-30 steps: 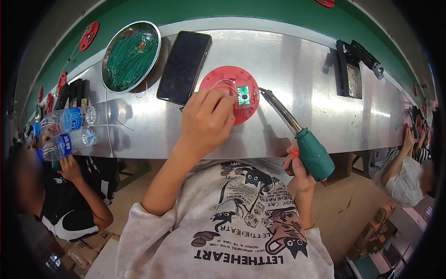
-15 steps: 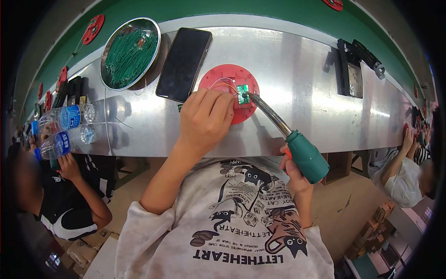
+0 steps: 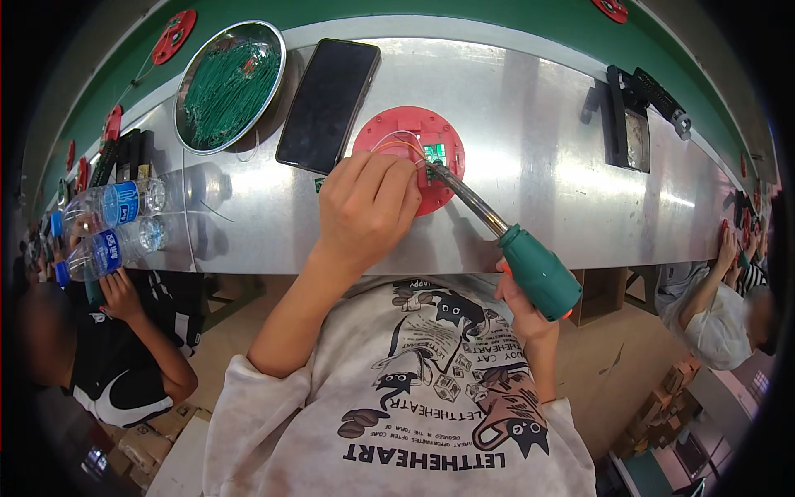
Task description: Soldering components onto circuit boards on an assembly line.
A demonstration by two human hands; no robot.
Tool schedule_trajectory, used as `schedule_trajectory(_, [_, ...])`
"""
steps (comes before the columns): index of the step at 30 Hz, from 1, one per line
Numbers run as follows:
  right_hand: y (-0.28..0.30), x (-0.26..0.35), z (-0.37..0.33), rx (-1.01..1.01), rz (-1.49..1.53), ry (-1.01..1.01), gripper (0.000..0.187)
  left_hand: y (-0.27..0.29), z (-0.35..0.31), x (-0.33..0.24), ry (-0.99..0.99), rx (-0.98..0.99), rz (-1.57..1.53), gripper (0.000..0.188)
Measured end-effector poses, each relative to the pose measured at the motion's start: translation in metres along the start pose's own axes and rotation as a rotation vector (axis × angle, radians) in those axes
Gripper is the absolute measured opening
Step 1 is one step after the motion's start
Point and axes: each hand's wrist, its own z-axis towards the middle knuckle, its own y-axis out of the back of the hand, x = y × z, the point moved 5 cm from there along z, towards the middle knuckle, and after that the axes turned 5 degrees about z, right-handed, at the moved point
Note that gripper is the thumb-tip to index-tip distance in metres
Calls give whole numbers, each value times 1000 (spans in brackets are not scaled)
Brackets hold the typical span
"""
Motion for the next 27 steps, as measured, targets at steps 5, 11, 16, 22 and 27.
schedule_trajectory(5, [4,-5,-2,31,5,-77,20,-1,-2,1,-3,-6,4,12])
schedule_trajectory(11, [1,-2,-5,52,150,-41,40,-1,-2,2,-4,2,9,12])
schedule_trajectory(16, [2,4,-4,73,194,27,45,-1,-1,2,-22,-12,14,13])
schedule_trajectory(22, [-1,3,-4,61,180,21,46,0,-2,3,-12,-23,9,14])
schedule_trajectory(27, [-3,3,-3,64,195,42,44,4,-1,1,71,20,14,14])
